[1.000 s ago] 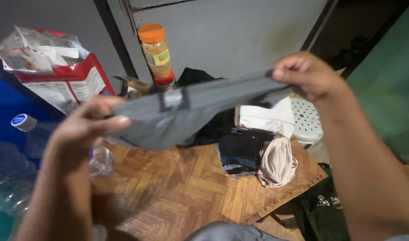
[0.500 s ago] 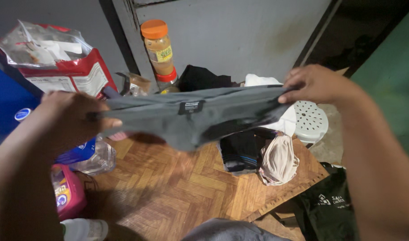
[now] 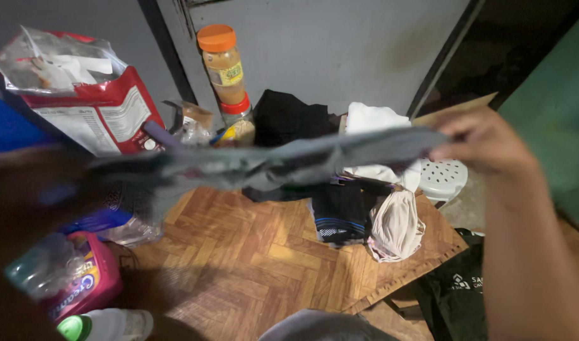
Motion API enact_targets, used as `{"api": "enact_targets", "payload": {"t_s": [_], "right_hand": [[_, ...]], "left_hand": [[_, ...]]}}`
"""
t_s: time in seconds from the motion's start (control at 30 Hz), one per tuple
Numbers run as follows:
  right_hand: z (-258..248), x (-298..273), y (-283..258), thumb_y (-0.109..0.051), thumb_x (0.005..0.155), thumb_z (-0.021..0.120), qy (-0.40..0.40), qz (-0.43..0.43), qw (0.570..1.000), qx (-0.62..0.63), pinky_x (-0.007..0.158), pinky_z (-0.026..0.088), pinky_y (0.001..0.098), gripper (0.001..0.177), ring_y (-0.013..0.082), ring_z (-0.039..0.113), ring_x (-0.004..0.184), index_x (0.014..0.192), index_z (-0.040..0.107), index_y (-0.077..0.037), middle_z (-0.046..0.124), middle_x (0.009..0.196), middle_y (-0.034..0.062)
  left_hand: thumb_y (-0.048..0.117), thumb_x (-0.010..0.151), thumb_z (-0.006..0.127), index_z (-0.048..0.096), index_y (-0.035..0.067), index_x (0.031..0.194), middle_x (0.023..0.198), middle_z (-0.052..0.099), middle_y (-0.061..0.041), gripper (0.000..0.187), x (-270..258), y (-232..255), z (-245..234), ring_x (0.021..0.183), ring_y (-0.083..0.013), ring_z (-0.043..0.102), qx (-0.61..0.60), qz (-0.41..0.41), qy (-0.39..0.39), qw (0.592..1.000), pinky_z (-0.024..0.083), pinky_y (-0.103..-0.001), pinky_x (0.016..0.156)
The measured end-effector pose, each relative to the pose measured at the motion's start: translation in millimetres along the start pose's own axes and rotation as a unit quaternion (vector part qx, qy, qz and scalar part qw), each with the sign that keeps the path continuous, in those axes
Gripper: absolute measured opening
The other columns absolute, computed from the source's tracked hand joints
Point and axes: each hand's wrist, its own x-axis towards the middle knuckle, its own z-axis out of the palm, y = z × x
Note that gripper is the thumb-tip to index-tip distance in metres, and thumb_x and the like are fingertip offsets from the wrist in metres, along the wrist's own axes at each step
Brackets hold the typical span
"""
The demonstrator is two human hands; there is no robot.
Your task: The person folds multiple pieces of clothing on a small wooden table. They handle a patterned cloth, a white shirt, a black shirt, and several smaller items, folding each and stacking them. A straw hat and a green bag are also handled and placed on the table.
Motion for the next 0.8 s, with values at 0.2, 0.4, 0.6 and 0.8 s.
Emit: {"api": "enact_targets", "payload": {"t_s": [0.2, 0.4, 0.6, 0.8], "right_hand": [[11.1, -15.5, 13.0, -0.011, 0.084, 0.084, -0.047, 0.027, 0.990, 0.130, 0.074, 0.064, 0.0372, 0.008, 0.0225, 0.076, 0.078, 0.089, 0.080, -0.007, 0.079, 0.092, 0.0141], [71.3, 35.5, 60.1, -0.015, 0.081, 0.083, 0.075, 0.178, 0.952, -0.238, 0.078, 0.056, 0.0280, 0.022, 0.0118, 0.069, 0.082, 0.101, 0.078, -0.009, 0.077, 0.093, 0.0026], [107.9, 61.3, 86.1, -0.009, 0.086, 0.076, 0.079, 0.105, 0.960, -0.247, 0.070, 0.054, 0.0274, 0.019, 0.0105, 0.065, 0.077, 0.104, 0.072, -0.006, 0.071, 0.085, 0.0029], [92.9, 0.1, 41.9, -0.010, 0.091, 0.068, -0.044, 0.173, 0.945, -0.274, 0.073, 0.059, 0.0282, 0.006, 0.0100, 0.072, 0.078, 0.094, 0.073, -0.012, 0.075, 0.082, 0.0001]], "left_hand": [[0.028, 0.086, 0.079, 0.077, 0.011, 0.120, 0.095, 0.079, -0.009, 0.038, -28.2, -57.4, 24.8, 0.076, -0.0177, 0.074, -0.238, -0.035, -0.092, 0.966, 0.059, -0.039, 0.069], [0.023, 0.085, 0.080, 0.075, 0.013, 0.124, 0.093, 0.080, -0.009, 0.041, 14.6, -62.4, 76.8, 0.073, -0.0176, 0.072, -0.047, -0.116, -0.066, 0.990, 0.058, -0.038, 0.064], [0.012, 0.083, 0.080, 0.073, 0.007, 0.107, 0.097, 0.075, -0.012, 0.026, 11.2, -69.1, 114.2, 0.083, -0.0207, 0.071, 0.002, -0.095, -0.002, 0.995, 0.056, -0.037, 0.076], [-0.016, 0.088, 0.064, 0.059, -0.007, 0.133, 0.138, 0.064, -0.020, 0.047, -86.9, -104.6, 82.5, 0.134, -0.0279, 0.060, -0.508, -0.040, -0.134, 0.850, 0.049, -0.042, 0.106]]}}
